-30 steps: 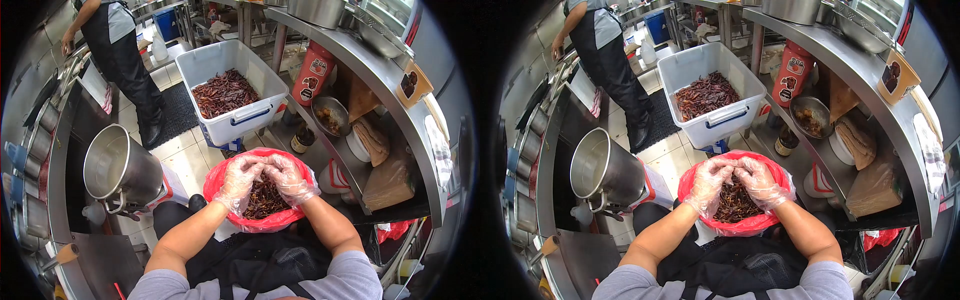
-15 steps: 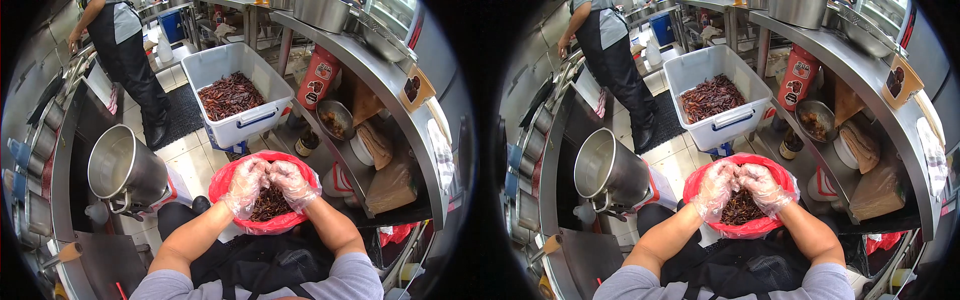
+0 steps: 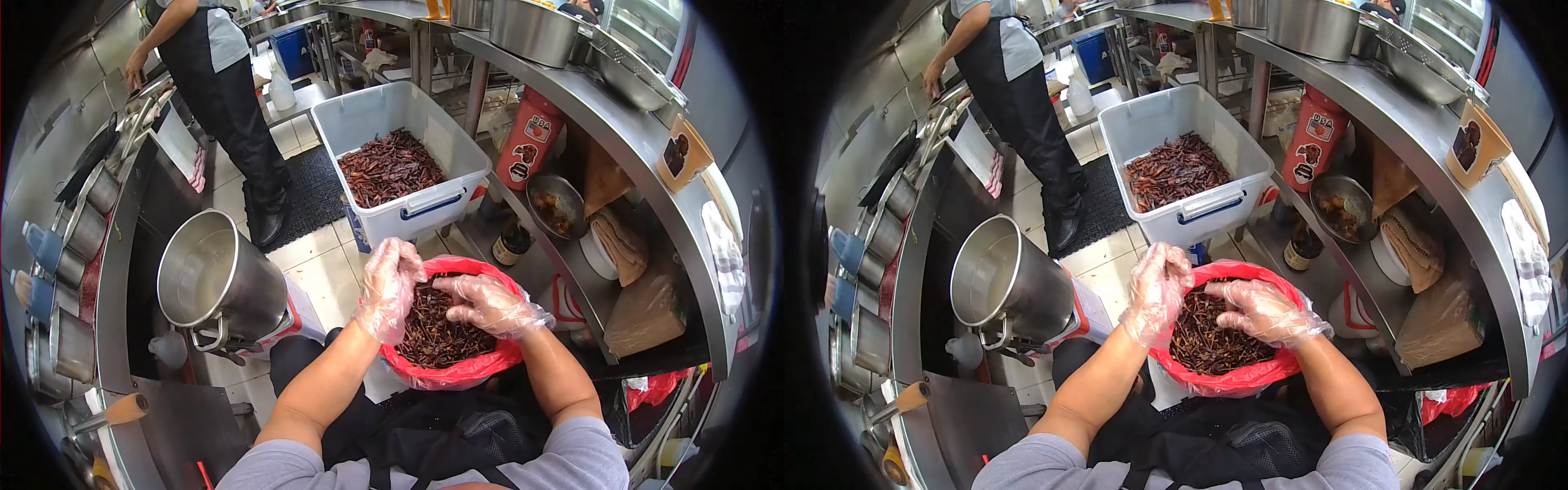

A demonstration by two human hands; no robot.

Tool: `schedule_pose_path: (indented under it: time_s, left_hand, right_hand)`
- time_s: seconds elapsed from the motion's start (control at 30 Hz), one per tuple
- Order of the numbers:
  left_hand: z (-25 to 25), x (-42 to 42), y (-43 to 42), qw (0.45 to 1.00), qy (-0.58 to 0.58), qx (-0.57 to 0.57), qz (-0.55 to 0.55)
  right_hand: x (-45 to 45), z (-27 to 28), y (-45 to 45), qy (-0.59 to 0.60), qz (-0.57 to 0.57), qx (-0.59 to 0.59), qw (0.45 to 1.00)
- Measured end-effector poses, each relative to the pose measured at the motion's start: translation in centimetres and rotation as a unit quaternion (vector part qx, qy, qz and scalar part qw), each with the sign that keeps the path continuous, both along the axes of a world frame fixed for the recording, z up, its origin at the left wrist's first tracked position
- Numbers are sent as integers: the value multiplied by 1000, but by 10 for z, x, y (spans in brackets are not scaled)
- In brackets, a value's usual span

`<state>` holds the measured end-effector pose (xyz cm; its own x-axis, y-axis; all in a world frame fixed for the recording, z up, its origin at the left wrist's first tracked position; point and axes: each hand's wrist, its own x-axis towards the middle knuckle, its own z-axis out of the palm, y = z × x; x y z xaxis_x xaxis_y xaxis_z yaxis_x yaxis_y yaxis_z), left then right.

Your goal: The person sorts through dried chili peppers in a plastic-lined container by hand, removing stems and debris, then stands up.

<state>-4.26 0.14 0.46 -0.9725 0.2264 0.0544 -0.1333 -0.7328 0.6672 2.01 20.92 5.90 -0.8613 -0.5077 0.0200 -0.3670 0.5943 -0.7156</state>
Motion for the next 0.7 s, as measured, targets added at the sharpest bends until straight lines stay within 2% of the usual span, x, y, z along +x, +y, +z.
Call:
schedule_pose_path:
  time_s: [0.03, 0.07, 0.1, 0.13, 0.17, 0.23, 0.3, 0.43, 0.57, 0.63, 0.7]
  left_hand:
    - [2, -1, -4, 1000, -7, -20, 0]
    - [4, -3, -8, 1000, -6, -20, 0]
    - [7, -5, -11, 997, -33, -67, -14]
    - [9, -6, -12, 991, -59, -114, -28]
    - [9, -6, -12, 991, -58, -114, -29]
    - [10, -7, -12, 985, -18, -171, -26]
    - [14, -6, -13, 983, -19, -175, -44]
    - [24, 4, -9, 975, -15, -216, -51]
    - [18, 6, -11, 969, 14, -236, -66]
    - [21, 9, -9, 970, 3, -235, -59]
    - [19, 7, -9, 964, 20, -257, -62]
  right_hand:
    - [1, 4, -1, -4, -39, 55, 998]
    - [3, 4, 0, 46, -65, 103, 991]
    - [5, -1, 1, 46, -65, 103, 991]
    - [5, -8, 2, 86, -84, 177, 977]
    - [6, -12, 3, 125, -103, 250, 955]
    - [6, -10, -10, 40, -71, 322, 943]
    - [13, -49, -19, 90, -31, 351, 931]
    - [17, -39, -30, 36, 4, 341, 939]
    - [20, -49, -27, 83, -5, 308, 948]
    - [19, -56, -27, 110, -54, 294, 948]
    - [12, -54, -29, 82, -46, 318, 943]
